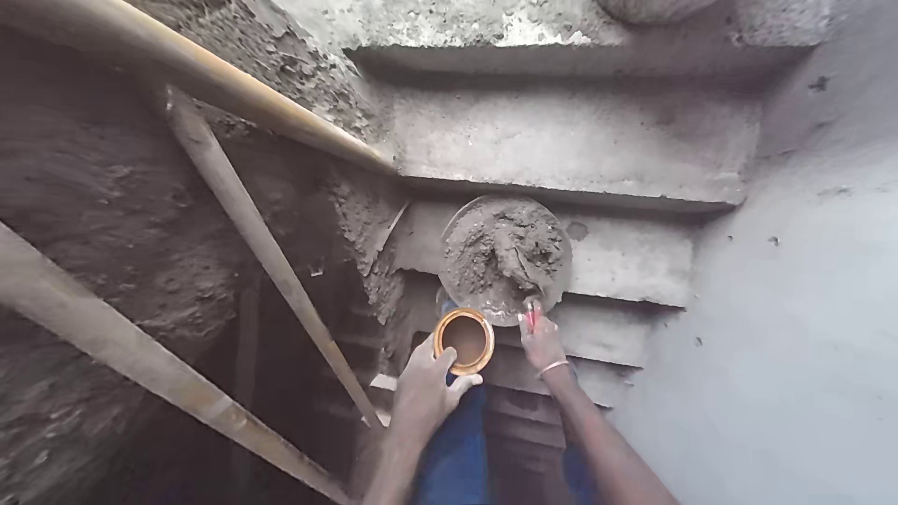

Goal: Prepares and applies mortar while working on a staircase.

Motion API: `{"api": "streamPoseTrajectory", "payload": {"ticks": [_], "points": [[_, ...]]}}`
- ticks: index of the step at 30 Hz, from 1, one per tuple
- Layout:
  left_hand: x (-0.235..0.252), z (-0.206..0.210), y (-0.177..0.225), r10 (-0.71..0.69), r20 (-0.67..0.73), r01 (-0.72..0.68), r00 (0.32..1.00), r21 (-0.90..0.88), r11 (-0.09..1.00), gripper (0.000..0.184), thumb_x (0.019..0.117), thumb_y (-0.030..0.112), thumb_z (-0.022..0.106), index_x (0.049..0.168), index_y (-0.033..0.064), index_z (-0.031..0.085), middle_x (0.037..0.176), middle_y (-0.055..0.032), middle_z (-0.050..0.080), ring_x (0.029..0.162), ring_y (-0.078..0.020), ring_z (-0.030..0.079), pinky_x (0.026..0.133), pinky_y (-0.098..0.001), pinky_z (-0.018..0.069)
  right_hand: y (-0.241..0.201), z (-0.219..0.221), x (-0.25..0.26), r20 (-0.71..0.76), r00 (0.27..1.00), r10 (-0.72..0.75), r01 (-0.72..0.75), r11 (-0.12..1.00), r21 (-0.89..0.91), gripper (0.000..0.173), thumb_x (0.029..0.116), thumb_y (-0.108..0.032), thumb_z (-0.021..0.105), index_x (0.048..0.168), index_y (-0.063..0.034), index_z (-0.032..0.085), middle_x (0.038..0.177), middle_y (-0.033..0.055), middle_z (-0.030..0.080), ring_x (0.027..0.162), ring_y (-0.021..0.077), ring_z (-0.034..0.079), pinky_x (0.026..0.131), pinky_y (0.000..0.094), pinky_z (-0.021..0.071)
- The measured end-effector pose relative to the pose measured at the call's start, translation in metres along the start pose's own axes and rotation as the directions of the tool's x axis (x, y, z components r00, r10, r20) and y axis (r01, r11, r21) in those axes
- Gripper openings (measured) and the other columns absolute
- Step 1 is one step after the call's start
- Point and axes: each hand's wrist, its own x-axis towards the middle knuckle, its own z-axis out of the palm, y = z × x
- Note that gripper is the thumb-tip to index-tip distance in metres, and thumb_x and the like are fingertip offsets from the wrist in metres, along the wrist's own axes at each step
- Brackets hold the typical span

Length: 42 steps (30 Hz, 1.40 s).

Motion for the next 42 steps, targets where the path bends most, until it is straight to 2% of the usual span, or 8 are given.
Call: {"api": "streamPoseTrajectory", "payload": {"ticks": [12, 16, 20, 23, 26, 29, 34, 42], "points": [[0.067, 0.053, -0.012, -0.363, -0.277, 0.267, 0.890, -0.331, 0.905, 0.051, 0.0750, 0.056, 0.082, 0.086, 0.0069, 0.072, 0.138, -0.0282, 0.057, 0.125, -0.0407, 0.060, 0.096, -0.0542, 0.0530, -0.012, -0.041, 0.006, 0.160, 0.980, 0.117, -0.067, 0.955, -0.288, 0.047, 0.1103, -0.039, 0.040, 0.125, -0.0014, 0.063, 0.117, 0.0210, 0.070, 0.114, 0.0354, 0.068, 0.098, 0.0521, 0.0526], [0.080, 0.048, -0.024, -0.346, -0.342, 0.228, 0.874, -0.339, 0.913, 0.053, 0.0752, 0.057, 0.081, 0.088, 0.0068, 0.072, 0.140, -0.0299, 0.055, 0.129, -0.0408, 0.057, 0.100, -0.0527, 0.0510, 0.016, -0.069, -0.037, 0.193, 0.978, 0.085, -0.048, 0.980, -0.191, 0.048, 0.1091, -0.038, 0.045, 0.145, -0.0076, 0.053, 0.116, 0.0200, 0.070, 0.108, 0.0355, 0.069, 0.097, 0.0547, 0.0526], [0.089, 0.042, -0.027, -0.342, -0.370, 0.194, 0.864, -0.383, 0.903, 0.054, 0.0755, 0.060, 0.079, 0.086, 0.0075, 0.071, 0.137, -0.0292, 0.057, 0.129, -0.0382, 0.058, 0.101, -0.0493, 0.0508, 0.028, -0.056, -0.043, 0.177, 0.958, 0.224, -0.282, 0.845, 0.455, 0.035, 0.1138, -0.032, 0.034, 0.134, -0.0061, 0.049, 0.068, 0.0043, 0.055, 0.044, 0.0138, 0.052, 0.040, 0.0298, 0.0488], [0.091, 0.041, -0.030, -0.359, -0.362, 0.199, 0.860, -0.410, 0.890, 0.053, 0.0755, 0.061, 0.079, 0.086, 0.0094, 0.072, 0.137, -0.0270, 0.058, 0.130, -0.0357, 0.057, 0.103, -0.0478, 0.0496, 0.021, -0.031, 0.016, 0.397, 0.902, 0.170, -0.414, 0.603, 0.682, 0.035, 0.1131, -0.036, 0.032, 0.103, -0.0088, 0.052, 0.059, -0.0010, 0.046, 0.038, 0.0087, 0.042, 0.035, 0.0239, 0.0401], [0.093, 0.040, -0.032, -0.365, -0.372, 0.201, 0.853, -0.412, 0.889, 0.053, 0.0752, 0.061, 0.079, 0.086, 0.0098, 0.072, 0.136, -0.0269, 0.059, 0.129, -0.0364, 0.058, 0.102, -0.0481, 0.0507, 0.007, -0.033, 0.074, 0.292, 0.945, 0.147, -0.177, 0.981, 0.079, 0.043, 0.1132, -0.040, 0.034, 0.112, -0.0037, 0.056, 0.076, 0.0089, 0.061, 0.055, 0.0165, 0.059, 0.048, 0.0309, 0.0517], [0.088, 0.045, -0.035, -0.361, -0.352, 0.205, 0.864, -0.409, 0.889, 0.053, 0.0756, 0.061, 0.079, 0.087, 0.0097, 0.073, 0.135, -0.0248, 0.060, 0.124, -0.0351, 0.061, 0.098, -0.0479, 0.0523, -0.030, -0.050, 0.075, 0.088, 0.995, 0.056, -0.003, 0.858, -0.513, 0.054, 0.1082, -0.049, 0.041, 0.132, -0.0058, 0.064, 0.131, 0.0217, 0.065, 0.123, 0.0384, 0.063, 0.099, 0.0600, 0.0505], [0.087, 0.046, -0.040, -0.398, -0.301, 0.245, 0.867, -0.438, 0.865, 0.052, 0.0751, 0.062, 0.080, 0.089, 0.0118, 0.074, 0.142, -0.0234, 0.056, 0.127, -0.0343, 0.059, 0.100, -0.0488, 0.0514, -0.057, -0.010, 0.109, 0.004, 0.909, -0.417, 0.348, 0.754, -0.557, 0.030, 0.0974, -0.025, 0.066, 0.126, -0.0196, 0.073, 0.133, 0.0185, 0.061, 0.124, 0.0377, 0.060, 0.093, 0.0560, 0.0551], [0.083, 0.051, -0.044, -0.420, -0.262, 0.255, 0.869, -0.491, 0.833, 0.049, 0.0762, 0.059, 0.081, 0.086, 0.0114, 0.073, 0.148, -0.0218, 0.053, 0.134, -0.0339, 0.055, 0.105, -0.0506, 0.0485, -0.065, -0.029, 0.093, -0.179, 0.889, -0.421, 0.265, 0.793, -0.548, 0.024, 0.0957, -0.025, 0.070, 0.115, -0.0113, 0.075, 0.128, 0.0192, 0.064, 0.122, 0.0413, 0.060, 0.090, 0.0610, 0.0546]]}}
